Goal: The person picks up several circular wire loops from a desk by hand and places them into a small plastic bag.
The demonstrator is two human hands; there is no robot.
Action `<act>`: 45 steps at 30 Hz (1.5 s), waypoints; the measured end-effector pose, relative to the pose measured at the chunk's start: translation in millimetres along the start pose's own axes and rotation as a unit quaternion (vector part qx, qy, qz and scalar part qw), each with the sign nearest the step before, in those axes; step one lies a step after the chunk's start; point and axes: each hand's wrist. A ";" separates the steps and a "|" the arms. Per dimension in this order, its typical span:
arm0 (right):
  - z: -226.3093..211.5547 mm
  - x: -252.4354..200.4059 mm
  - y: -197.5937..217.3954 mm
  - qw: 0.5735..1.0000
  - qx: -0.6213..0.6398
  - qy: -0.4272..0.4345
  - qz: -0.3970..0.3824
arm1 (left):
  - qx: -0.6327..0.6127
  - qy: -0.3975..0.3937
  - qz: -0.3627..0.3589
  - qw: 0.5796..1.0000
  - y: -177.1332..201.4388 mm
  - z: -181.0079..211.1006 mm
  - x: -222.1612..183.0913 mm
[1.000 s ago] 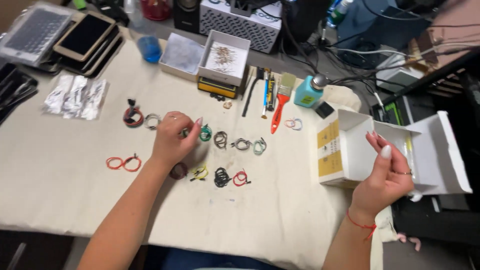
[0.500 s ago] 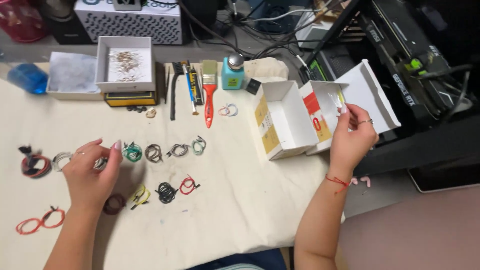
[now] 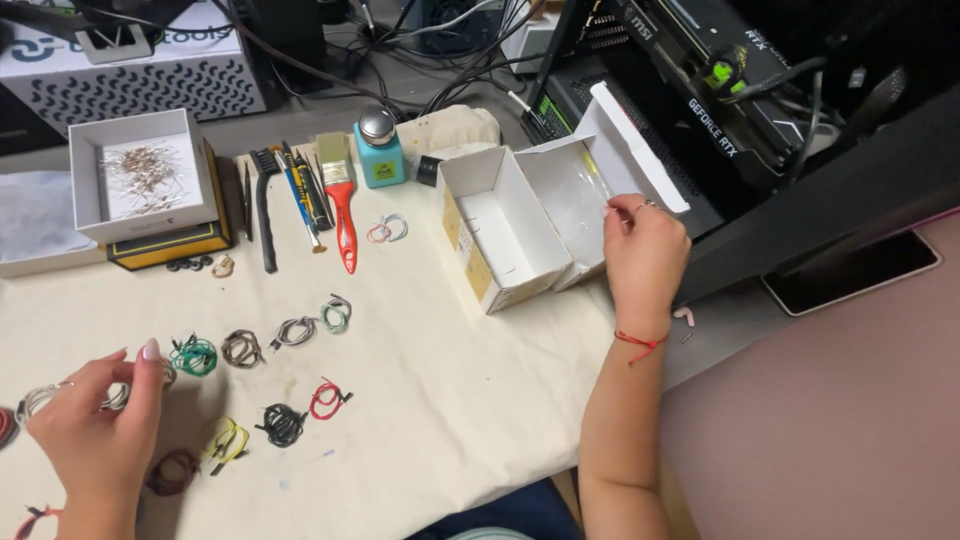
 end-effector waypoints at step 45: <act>-160.5 -127.7 102.0 0.590 0.679 0.186 -0.396 | -0.302 -0.176 -0.215 0.912 -34.2 161.6 -26.2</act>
Point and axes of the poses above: each hand's wrist, its own x-axis towards the middle knuckle, its own y-axis out of the back of the hand, z = x × y, and after that the axes turned 13 degrees about -x, right-handed
